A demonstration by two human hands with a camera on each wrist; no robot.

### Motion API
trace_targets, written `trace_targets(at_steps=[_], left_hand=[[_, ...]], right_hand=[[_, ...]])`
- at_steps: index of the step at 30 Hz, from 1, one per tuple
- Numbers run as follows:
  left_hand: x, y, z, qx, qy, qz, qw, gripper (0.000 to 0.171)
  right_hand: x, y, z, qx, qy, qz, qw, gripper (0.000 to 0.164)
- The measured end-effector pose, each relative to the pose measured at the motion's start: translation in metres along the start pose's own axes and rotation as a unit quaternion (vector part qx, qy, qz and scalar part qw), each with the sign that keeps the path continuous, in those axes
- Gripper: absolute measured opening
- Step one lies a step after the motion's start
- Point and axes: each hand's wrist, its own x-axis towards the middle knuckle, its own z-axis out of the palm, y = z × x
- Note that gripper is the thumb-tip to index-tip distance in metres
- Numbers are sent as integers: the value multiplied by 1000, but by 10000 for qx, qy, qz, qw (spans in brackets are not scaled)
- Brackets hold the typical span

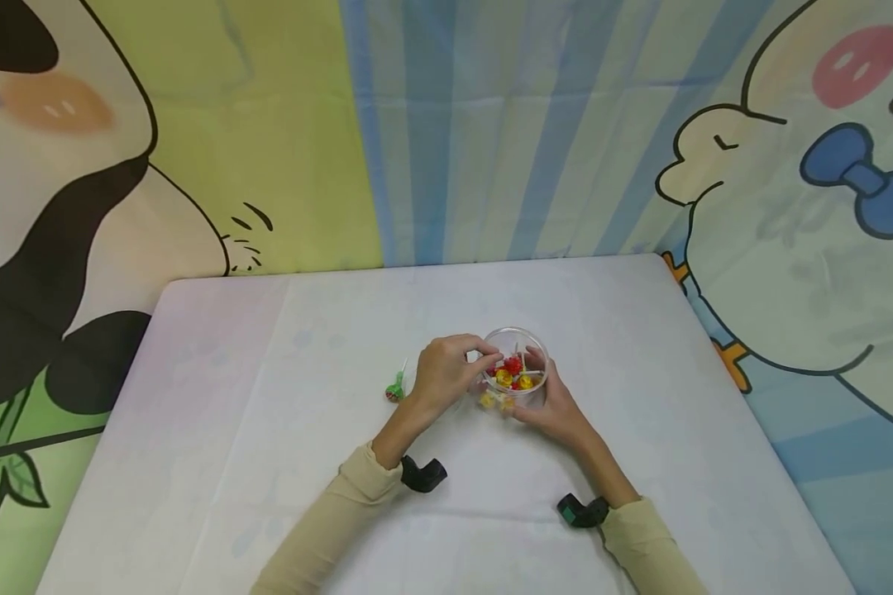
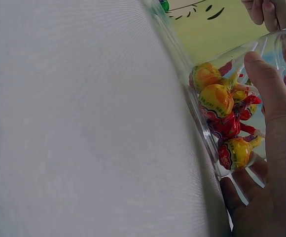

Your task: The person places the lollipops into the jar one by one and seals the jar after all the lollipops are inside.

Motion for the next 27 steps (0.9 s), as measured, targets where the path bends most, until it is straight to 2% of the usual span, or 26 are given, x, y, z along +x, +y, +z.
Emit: trace_targets(at_steps=[3,8,12,15,18,20,22,25,27], left_hand=[[5,5,5,429,-273,-33,9987,10],[13,16,7,1004,-1153,-426,9873,10],[19,21,4,1218,-1675,-766,9753,10],[20,23,2,1191,-1876,-816,9716,15],[12,19,-3,1035,-1569,-621,9802,25],[1,13,-8,817,-1052,-376,9904,34],[-13,6,-15,639,-426,-100,9970,43],[-38,-6,-24,531,154,56,9985,53],[-56,-15,-29,608,282,-24,9977,56]], right_hand=[[0,-2,-1,29,39,62,10000,99],[0,-2,0,-131,21,160,9998,101],[0,-2,0,-145,-6,186,9997,102],[0,-1,-1,-149,4,196,9997,102],[0,0,1,-176,-11,195,9997,101],[1,1,2,-177,-16,158,9997,101],[1,0,3,-219,-19,177,9996,102],[1,-1,2,-217,-2,255,9994,104],[0,-1,1,-233,-13,336,9992,104]])
